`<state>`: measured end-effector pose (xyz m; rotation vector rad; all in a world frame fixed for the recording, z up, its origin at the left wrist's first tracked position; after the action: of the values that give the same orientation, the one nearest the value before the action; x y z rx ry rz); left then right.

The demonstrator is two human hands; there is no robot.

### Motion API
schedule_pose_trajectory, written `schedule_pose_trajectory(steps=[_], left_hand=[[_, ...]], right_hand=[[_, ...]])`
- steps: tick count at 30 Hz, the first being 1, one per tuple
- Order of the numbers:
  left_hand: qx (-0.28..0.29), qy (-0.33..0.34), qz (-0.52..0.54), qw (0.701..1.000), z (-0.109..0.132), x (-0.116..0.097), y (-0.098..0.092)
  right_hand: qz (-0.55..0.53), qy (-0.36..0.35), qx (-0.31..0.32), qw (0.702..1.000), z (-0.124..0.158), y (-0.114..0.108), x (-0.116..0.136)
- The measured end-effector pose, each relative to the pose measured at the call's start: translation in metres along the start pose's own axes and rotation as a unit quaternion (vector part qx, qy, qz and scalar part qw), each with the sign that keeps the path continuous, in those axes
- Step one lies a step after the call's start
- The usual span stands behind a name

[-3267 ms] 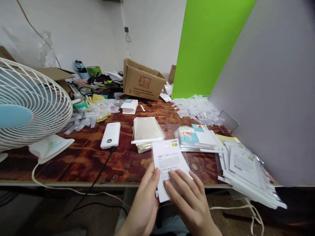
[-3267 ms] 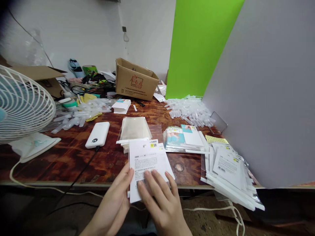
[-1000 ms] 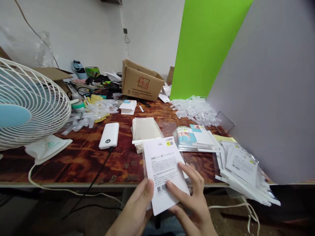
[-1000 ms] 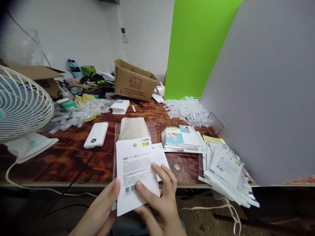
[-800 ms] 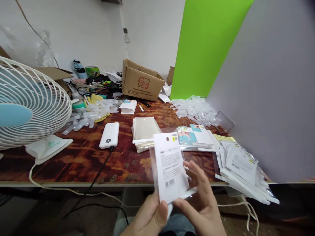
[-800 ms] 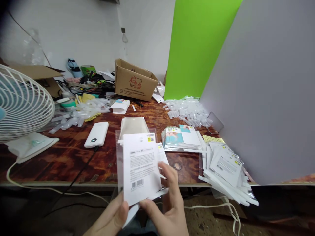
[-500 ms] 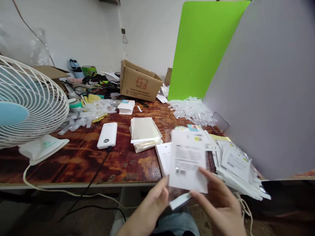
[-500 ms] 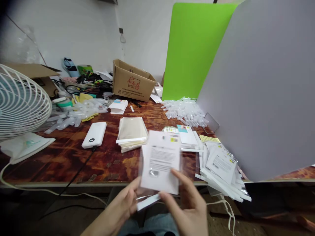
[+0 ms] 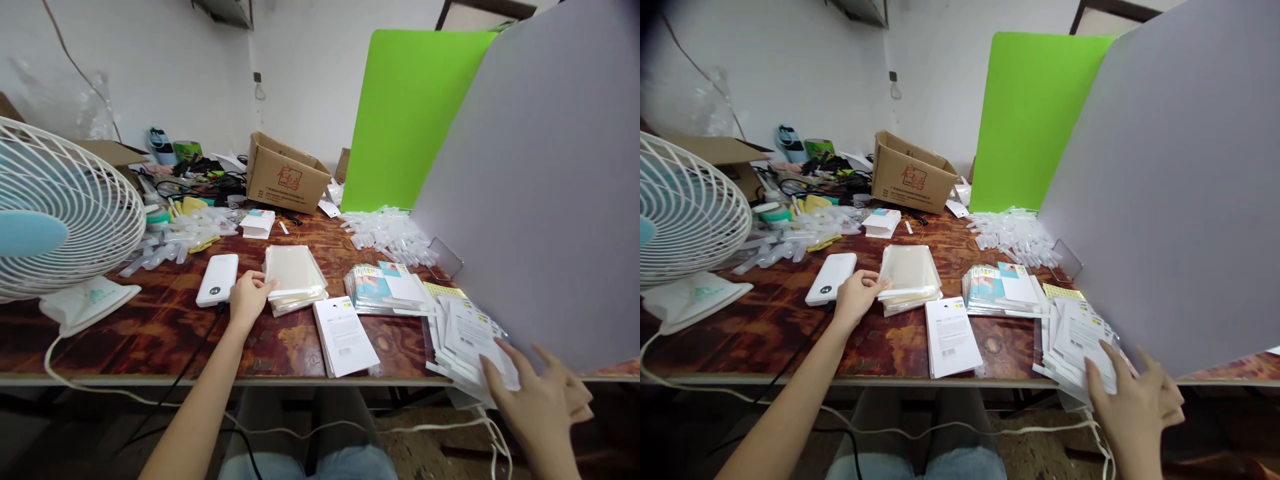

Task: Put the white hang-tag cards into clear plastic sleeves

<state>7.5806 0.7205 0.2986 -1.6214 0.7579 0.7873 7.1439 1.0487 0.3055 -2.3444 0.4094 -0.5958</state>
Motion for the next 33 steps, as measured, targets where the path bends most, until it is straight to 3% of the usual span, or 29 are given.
schedule_pose_trajectory(steps=[2, 4, 5, 8, 12, 18, 22, 26, 33], left_hand=[[-0.016, 0.001, -0.002, 1.0, 0.005, 0.0, -0.006], [-0.028, 0.002, 0.002, 1.0, 0.007, 0.0, -0.009], [-0.031, 0.003, 0.009, 0.999, 0.007, -0.001, -0.01], [-0.032, 0.009, 0.057, 0.998, 0.005, -0.004, -0.01], [0.02, -0.008, 0.196, 0.98, 0.016, -0.015, -0.006], [0.109, -0.053, 0.375, 0.919, 0.06, -0.04, -0.003], [0.132, -0.106, 0.449, 0.877, 0.078, -0.042, -0.002], [0.119, -0.151, 0.506, 0.841, 0.086, -0.039, -0.004], [0.142, -0.166, 0.536, 0.816, 0.097, -0.045, 0.005]], right_hand=[[-0.038, -0.114, -0.01, 0.993, 0.008, 0.003, 0.072], [-0.123, -0.247, 0.091, 0.957, 0.029, 0.023, 0.151], [-0.117, -0.307, 0.129, 0.936, 0.042, 0.033, 0.183], [-0.092, -0.393, 0.128, 0.906, 0.069, 0.046, 0.236], [-0.114, -0.399, 0.097, 0.904, 0.086, 0.048, 0.239], [-0.117, -0.373, 0.078, 0.917, 0.083, 0.037, 0.233], [-0.063, -0.404, 0.089, 0.908, 0.082, 0.036, 0.234], [-0.056, -0.432, 0.086, 0.896, 0.085, 0.031, 0.228], [-0.222, -0.315, 0.061, 0.921, 0.08, 0.024, 0.22]])
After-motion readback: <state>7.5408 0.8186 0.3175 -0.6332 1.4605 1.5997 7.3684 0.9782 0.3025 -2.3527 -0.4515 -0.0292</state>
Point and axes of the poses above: each hand's wrist, its own z-axis away from the middle knuckle, its own y-axis out of the palm, x = y × z, the point moved 9 cm from there along -z, towards the middle knuckle, and after that the axes turned 3 degrees about -x, right-handed, at the moved point
